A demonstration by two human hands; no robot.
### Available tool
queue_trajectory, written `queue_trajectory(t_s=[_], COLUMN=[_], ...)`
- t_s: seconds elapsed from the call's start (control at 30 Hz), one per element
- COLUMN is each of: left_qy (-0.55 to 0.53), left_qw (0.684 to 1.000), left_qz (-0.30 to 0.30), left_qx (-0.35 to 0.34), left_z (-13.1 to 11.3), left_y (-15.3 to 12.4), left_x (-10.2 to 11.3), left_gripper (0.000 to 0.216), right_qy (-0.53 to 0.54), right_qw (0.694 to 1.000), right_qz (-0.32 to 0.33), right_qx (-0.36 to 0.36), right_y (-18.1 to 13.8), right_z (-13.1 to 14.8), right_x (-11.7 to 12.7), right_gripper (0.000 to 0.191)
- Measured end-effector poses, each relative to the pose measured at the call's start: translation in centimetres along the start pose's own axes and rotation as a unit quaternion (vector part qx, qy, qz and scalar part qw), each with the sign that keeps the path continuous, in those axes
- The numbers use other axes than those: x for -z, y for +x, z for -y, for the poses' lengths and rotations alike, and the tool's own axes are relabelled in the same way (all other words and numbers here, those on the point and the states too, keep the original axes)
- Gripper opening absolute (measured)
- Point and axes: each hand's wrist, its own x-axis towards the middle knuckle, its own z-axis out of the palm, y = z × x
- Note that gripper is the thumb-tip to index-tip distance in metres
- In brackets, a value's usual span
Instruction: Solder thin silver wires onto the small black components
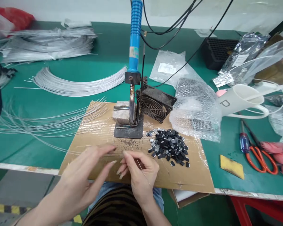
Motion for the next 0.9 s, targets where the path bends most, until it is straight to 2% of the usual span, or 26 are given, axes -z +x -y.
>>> queue_trajectory(t_s=[0.13,0.23,0.33,0.47,0.57,0.73,0.8,0.9], left_qy=[-0.029,-0.037,-0.083,-0.161,-0.201,-0.163,-0.125,-0.082], left_qw=[1.000,0.999,0.993,0.975,0.963,0.975,0.984,0.990], left_qz=[-0.008,0.016,0.053,0.091,0.108,0.113,0.112,0.111], left_qx=[0.007,0.019,0.067,0.124,0.146,0.099,0.051,-0.011], left_z=[-0.2,0.0,0.2,0.8,1.3,1.8,1.7,1.3], left_y=[0.4,1.2,1.9,2.5,2.9,3.5,3.6,3.5], left_x=[-2.1,-2.0,-1.6,-1.3,-0.9,0.0,0.4,0.9], left_gripper=[0.027,0.019,0.012,0.014,0.019,0.014,0.013,0.015], right_qy=[-0.006,-0.027,-0.070,-0.097,-0.041,0.069,0.073,0.057], right_qw=[1.000,0.999,0.997,0.995,0.999,0.997,0.996,0.996], right_qz=[0.000,0.001,0.000,0.011,-0.004,0.010,-0.007,-0.056], right_qx=[0.010,0.019,0.030,0.018,-0.017,-0.041,-0.048,-0.038], right_y=[0.1,0.3,0.4,0.4,0.4,0.7,0.8,0.6], right_z=[0.1,0.1,0.0,-0.2,-0.2,0.3,0.4,0.3], right_x=[0.3,0.5,0.6,0.9,1.1,1.3,1.4,1.6], right_gripper=[0.012,0.015,0.012,0.009,0.020,0.065,0.068,0.058])
